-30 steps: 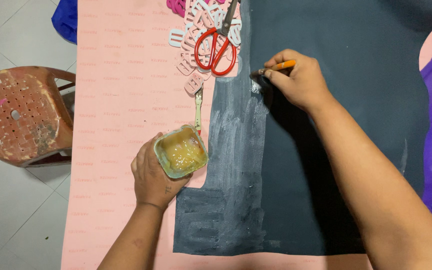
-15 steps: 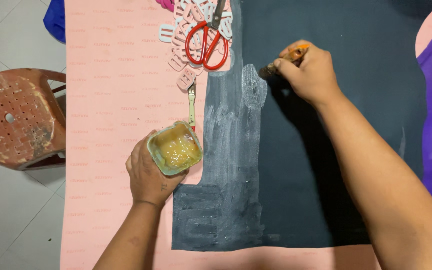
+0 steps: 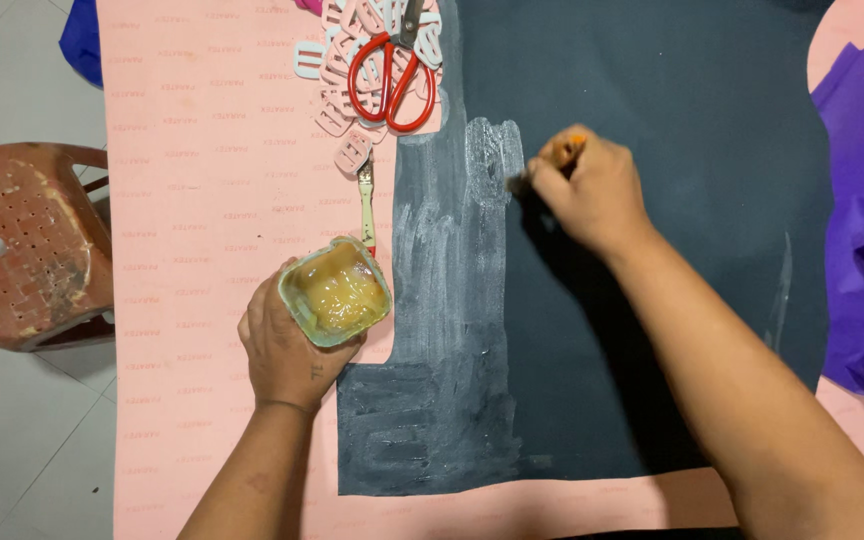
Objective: The person applies a yellowish adhesive from a small container onto a dark fabric piece using a brush, covering a large area. Then the person picks up several small white plastic buckles and applies the same adhesive to each one individually, placing them on the table.
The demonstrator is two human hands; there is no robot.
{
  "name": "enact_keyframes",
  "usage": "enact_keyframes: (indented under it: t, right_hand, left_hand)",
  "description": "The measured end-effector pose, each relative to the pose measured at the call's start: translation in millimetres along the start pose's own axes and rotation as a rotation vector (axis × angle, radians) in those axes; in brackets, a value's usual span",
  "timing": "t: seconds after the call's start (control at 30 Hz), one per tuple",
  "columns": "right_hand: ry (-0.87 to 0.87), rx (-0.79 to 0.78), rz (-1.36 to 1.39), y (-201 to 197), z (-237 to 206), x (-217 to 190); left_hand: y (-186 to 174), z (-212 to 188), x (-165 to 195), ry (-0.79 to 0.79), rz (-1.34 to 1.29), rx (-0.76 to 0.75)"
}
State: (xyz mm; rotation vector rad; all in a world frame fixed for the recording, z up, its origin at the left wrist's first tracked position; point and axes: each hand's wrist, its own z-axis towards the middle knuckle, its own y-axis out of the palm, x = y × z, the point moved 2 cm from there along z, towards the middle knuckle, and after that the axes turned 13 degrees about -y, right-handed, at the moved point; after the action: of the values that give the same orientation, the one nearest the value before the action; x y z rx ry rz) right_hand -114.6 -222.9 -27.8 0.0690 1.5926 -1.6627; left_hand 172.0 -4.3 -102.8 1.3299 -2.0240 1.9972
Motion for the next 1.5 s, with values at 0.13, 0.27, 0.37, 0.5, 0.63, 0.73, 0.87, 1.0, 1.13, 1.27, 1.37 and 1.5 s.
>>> enact_keyframes:
  t: [0.13, 0.27, 0.37, 0.5, 0.63, 0.73, 0.87, 1.0, 1.13, 1.27, 1.37, 1.5]
  right_hand:
    - [0.094, -0.245, 0.069, -6, -47, -24]
    - [0.146, -0.379, 0.071, -16, -31, -12]
    - [0.042, -0.095, 0.361, -15, 11, 6]
    - [0.026, -0.064, 0.372, 5, 52, 10]
    - [0.076, -0.244, 0.392, 6, 47, 5]
    - [0.161, -0.473, 0.114, -3, 28, 1]
    - [0.139, -0.161, 0.085, -13, -5, -2]
    - [0.156, -0.187, 0.062, 2, -66, -19]
    - [0.135, -0.425, 0.034, 1, -112, -36]
    - [0.163, -0.297, 0.110, -9, -75, -19]
    - [-0.009, -0.072, 0.331, -8, -31, -4]
    - [-0.046, -0.209, 0.260, 2, -12, 2]
  left_hand:
    - [-1, 0, 2, 0.088, -0.023, 0.067]
    - [-1, 0, 2, 0.086, -0.038, 0.073]
    - [0, 0, 1, 0.080, -0.025, 0.064]
    - [1, -1, -1, 0.078, -0.015, 0.056]
    - [2, -1, 0, 0.109, -0.028, 0.075]
    - [2, 0, 2, 0.118, -0.024, 0.090]
    - [1, 0, 2, 0.100, -0.039, 0.062]
    - [2, 0, 3, 0.074, -0.018, 0.043]
    - [3, 0, 3, 0.090, -0.024, 0.063]
    - [4, 0, 2, 0.098, -0.003, 0.068]
    - [4, -1, 2, 0.115, -0.040, 0.092]
    - [7, -1, -1, 0.097, -0.007, 0.068]
